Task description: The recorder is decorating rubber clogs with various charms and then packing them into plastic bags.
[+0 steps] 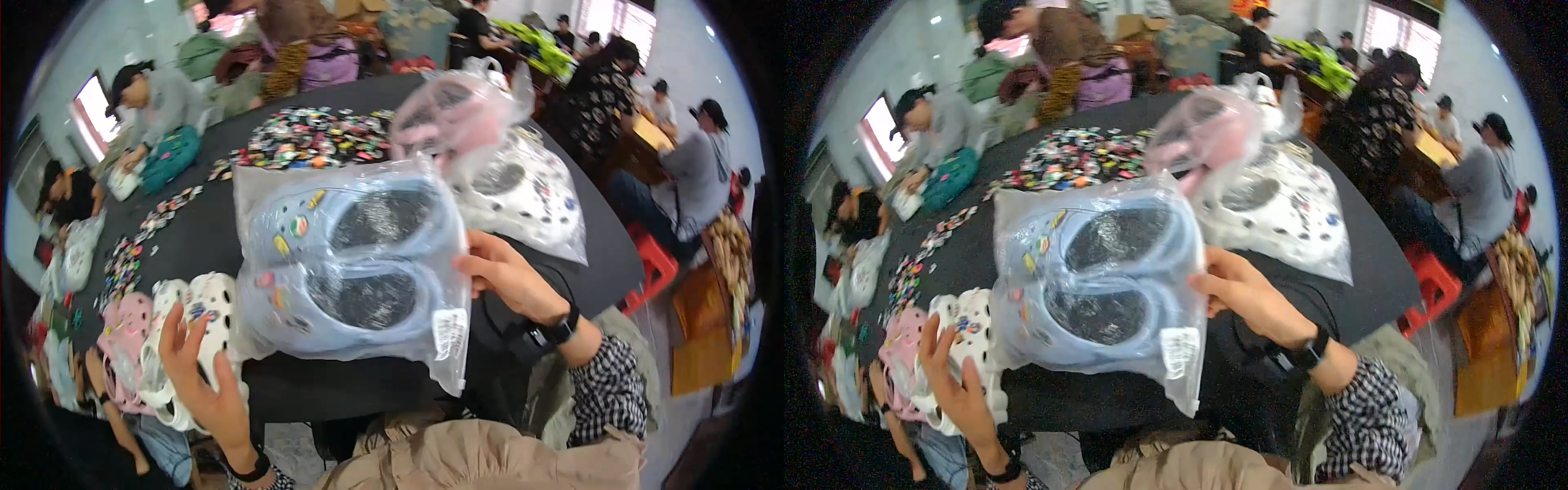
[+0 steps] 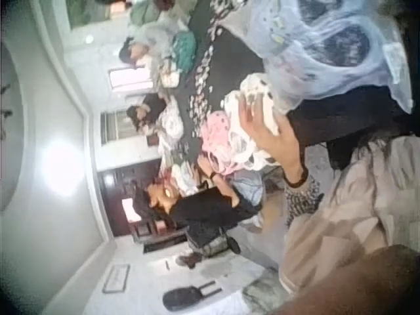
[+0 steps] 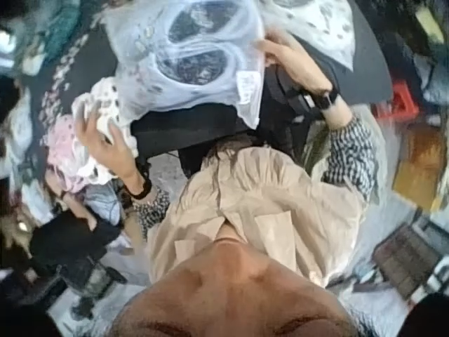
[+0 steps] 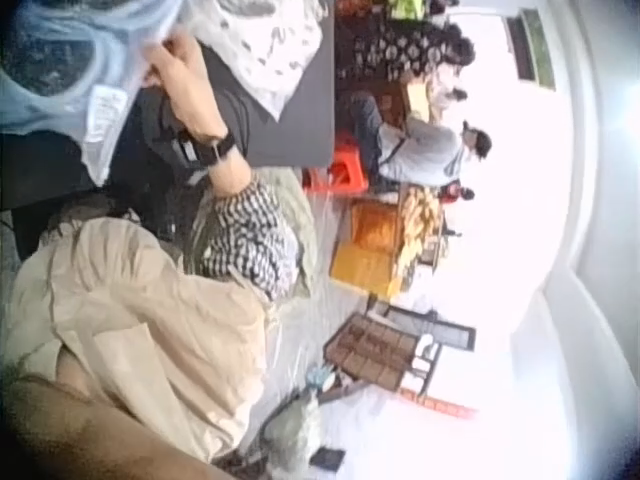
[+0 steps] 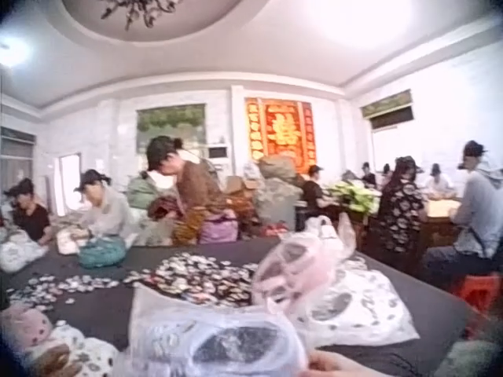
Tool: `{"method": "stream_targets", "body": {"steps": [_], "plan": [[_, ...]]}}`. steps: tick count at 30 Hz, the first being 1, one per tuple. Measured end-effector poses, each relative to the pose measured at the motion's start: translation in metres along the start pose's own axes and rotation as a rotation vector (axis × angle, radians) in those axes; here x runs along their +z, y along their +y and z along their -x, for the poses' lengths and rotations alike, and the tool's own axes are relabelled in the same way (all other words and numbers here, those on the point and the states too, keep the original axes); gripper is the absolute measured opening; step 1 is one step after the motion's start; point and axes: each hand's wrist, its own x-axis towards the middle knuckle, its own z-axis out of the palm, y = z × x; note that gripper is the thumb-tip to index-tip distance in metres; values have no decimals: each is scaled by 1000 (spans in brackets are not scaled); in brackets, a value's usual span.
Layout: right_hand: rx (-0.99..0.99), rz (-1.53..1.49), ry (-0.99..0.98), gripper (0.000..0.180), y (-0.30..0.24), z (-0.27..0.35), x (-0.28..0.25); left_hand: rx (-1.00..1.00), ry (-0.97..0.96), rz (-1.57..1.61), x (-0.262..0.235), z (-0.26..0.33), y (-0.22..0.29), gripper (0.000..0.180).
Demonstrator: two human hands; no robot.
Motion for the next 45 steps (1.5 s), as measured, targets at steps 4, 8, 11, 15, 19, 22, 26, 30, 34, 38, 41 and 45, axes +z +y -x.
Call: {"method": "stream_targets", "body": {"steps": [4, 8, 11, 15, 19, 22, 26, 30, 34, 38, 41, 45], "plan": [[81, 67, -27, 27, 17, -5, -20, 29, -146, 143, 17, 37, 28, 27], [51, 87, -21, 29, 19, 3, -27, 156, -554, 472, 43, 56, 66, 23], [154, 118, -174, 37, 8, 11, -26, -68, -967, 729, 54, 67, 87, 18], [137, 98, -253, 44, -1, 37, -23, -606, -1418, 1224, 79, 89, 93, 41], [160, 171, -251, 35, 9, 82, -6, -956, -1435, 1641, 99, 108, 89, 59], [124, 256, -279, 34, 28, 104, 9, -1048, -1341, 1495, 101, 100, 95, 41], [-72, 135, -193, 33, 54, 114, 24, -1123, -1203, 1304, 106, 115, 90, 29], [-152, 228, -132, 33, 61, 120, 26, -940, -1388, 1369, 105, 104, 90, 32], [-238, 154, -95, 29, 77, 123, 31, -820, -1226, 1191, 101, 106, 107, 16], [-293, 166, -52, 29, 87, 126, 39, -832, -1169, 1132, 97, 104, 114, 14], [-277, 99, 11, 28, 92, 124, 41, -864, -1138, 1124, 96, 104, 116, 11], [-323, 101, 158, 29, 83, 106, 29, -882, -1144, 1147, 96, 107, 114, 8]]}}
